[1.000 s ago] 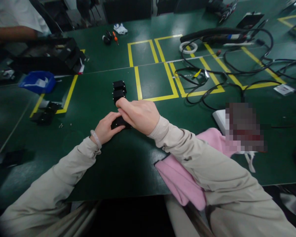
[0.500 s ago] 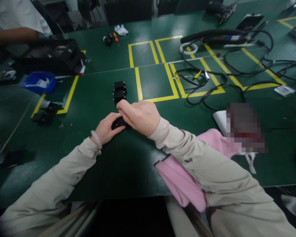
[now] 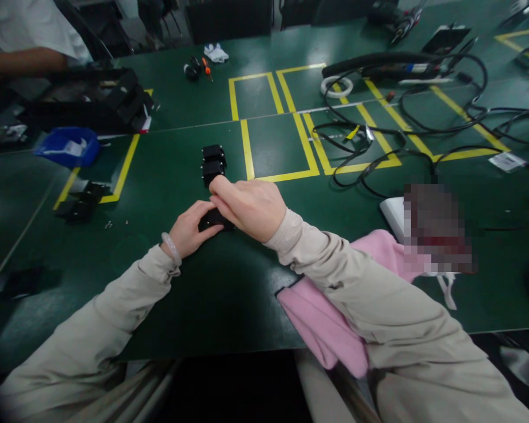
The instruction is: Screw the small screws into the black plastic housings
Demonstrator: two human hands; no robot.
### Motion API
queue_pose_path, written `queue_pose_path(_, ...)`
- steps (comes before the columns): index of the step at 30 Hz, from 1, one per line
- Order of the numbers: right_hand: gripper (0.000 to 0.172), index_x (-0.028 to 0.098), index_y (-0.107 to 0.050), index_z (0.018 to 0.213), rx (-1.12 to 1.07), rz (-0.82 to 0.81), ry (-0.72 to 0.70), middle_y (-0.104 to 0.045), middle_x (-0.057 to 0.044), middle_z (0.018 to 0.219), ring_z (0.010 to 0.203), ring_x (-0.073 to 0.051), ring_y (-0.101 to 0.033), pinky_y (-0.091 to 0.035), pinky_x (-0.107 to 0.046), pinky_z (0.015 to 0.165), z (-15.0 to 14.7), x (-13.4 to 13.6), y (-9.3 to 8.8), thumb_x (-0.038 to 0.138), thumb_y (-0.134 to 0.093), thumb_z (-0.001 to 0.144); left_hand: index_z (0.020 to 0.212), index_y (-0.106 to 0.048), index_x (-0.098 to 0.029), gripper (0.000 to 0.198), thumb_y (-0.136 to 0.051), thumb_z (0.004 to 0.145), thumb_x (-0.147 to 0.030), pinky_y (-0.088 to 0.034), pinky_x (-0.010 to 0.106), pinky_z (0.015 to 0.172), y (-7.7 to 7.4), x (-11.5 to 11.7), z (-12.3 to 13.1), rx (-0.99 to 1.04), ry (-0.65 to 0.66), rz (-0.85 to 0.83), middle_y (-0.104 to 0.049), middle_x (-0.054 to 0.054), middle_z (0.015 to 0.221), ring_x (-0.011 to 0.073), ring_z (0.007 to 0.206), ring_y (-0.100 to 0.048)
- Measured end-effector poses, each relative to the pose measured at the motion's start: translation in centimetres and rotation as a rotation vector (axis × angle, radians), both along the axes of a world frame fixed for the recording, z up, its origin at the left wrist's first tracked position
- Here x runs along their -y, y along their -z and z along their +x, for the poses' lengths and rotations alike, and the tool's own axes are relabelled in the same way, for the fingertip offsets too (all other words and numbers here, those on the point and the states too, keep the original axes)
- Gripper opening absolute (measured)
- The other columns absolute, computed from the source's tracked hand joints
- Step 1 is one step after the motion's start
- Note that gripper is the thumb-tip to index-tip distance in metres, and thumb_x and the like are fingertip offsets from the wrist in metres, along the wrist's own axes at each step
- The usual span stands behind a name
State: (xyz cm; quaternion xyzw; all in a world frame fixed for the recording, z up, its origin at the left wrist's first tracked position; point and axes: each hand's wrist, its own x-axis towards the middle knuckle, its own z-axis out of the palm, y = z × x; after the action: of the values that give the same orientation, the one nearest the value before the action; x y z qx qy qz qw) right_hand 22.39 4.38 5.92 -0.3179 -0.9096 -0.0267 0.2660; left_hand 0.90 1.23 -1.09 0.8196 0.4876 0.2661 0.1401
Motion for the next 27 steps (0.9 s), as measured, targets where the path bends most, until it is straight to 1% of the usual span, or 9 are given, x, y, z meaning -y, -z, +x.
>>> queue_pose_path(1,0.042,0.013,-0.064,0.101,0.012,0.0,-0.003,-0.068,-0.005,0.073,0.065,-0.014,-0.06,-0.033,-0.026,0.062,0.02,0.0,0.0,0.037,-0.03,0.103,0.131,-0.056,-0.019,0.041,-0.064,0.092,-0.027,-0.05,0.039,0.098,0.0,0.0,0.0,-0.002,-0.001,0.003,-0.065,0.008,0.119,0.0242,0.112,-0.061)
queue_pose_path(3,0.042,0.014,-0.064,0.099,0.017,0.007,0.005,-0.067,-0.004,0.071,0.064,-0.014,-0.06,-0.033,-0.026,0.062,0.04,0.02,0.0,0.037,-0.029,0.103,0.13,-0.056,-0.019,0.04,-0.064,0.092,-0.027,-0.05,0.038,0.097,0.0,0.01,0.02,0.005,0.008,0.014,-0.066,0.008,0.119,0.0238,0.111,-0.061)
queue_pose_path(7,0.037,0.014,-0.062,0.109,-0.027,-0.004,-0.003,-0.069,-0.004,0.078,0.068,-0.013,-0.061,-0.034,-0.025,0.064,0.07,0.03,-0.02,0.028,-0.028,0.102,0.131,-0.055,-0.019,0.041,-0.063,0.092,-0.026,-0.049,0.038,0.098,0.01,0.02,0.05,0.017,0.017,0.019,-0.065,0.008,0.12,0.0233,0.112,-0.061)
queue_pose_path(12,0.044,0.015,-0.063,0.097,0.027,0.027,0.006,-0.066,-0.003,0.069,0.061,-0.014,-0.057,-0.031,-0.027,0.061,0.16,-0.05,0.01,0.039,-0.027,0.103,0.131,-0.056,-0.02,0.04,-0.064,0.092,-0.026,-0.05,0.038,0.098,0.07,0.03,0.03,0.006,0.003,0.027,-0.065,0.008,0.119,0.0232,0.111,-0.061)
queue_pose_path(16,0.038,0.014,-0.062,0.108,-0.007,0.044,0.034,-0.067,-0.003,0.072,0.062,-0.013,-0.058,-0.031,-0.027,0.061,0.08,0.01,0.05,0.029,-0.028,0.102,0.132,-0.055,-0.02,0.041,-0.063,0.092,-0.026,-0.05,0.037,0.098,0.1,0.05,-0.03,0.02,0.016,0.026,-0.065,0.008,0.12,0.023,0.111,-0.061)
queue_pose_path(18,0.036,0.013,-0.061,0.112,-0.028,0.033,0.029,-0.068,-0.003,0.075,0.063,-0.013,-0.059,-0.032,-0.026,0.062,0.07,0.01,0.07,0.028,-0.029,0.102,0.132,-0.055,-0.02,0.041,-0.063,0.092,-0.026,-0.049,0.037,0.098,0.12,0.05,-0.05,0.02,0.02,0.026,-0.065,0.008,0.121,0.0231,0.112,-0.061)
queue_pose_path(22,0.038,0.015,-0.063,0.102,-0.011,0.034,0.009,-0.065,-0.002,0.068,0.059,-0.014,-0.057,-0.032,-0.027,0.061,0.09,-0.06,0.16,0.036,-0.031,0.102,0.131,-0.055,-0.019,0.04,-0.064,0.092,-0.027,-0.049,0.037,0.097,0.14,0.01,-0.05,0.015,0.02,0.042,-0.065,0.008,0.12,0.0232,0.112,-0.061)
queue_pose_path(24,0.036,0.015,-0.063,0.101,-0.016,0.047,0.012,-0.065,-0.002,0.068,0.059,-0.014,-0.057,-0.031,-0.027,0.061,0.06,-0.05,0.19,0.032,-0.03,0.102,0.131,-0.055,-0.02,0.04,-0.063,0.093,-0.027,-0.049,0.037,0.097,0.1,0.01,-0.04,0.014,0.018,0.034,-0.065,0.008,0.12,0.0234,0.112,-0.061)
queue_pose_path(27,0.034,0.014,-0.062,0.105,-0.04,0.043,0.017,-0.066,-0.003,0.072,0.063,-0.013,-0.059,-0.032,-0.026,0.062,0.02,-0.01,0.16,0.025,-0.03,0.101,0.132,-0.055,-0.02,0.04,-0.062,0.093,-0.029,-0.049,0.038,0.097,0.04,0.02,-0.02,0.014,0.015,0.019,-0.065,0.008,0.12,0.0237,0.111,-0.061)
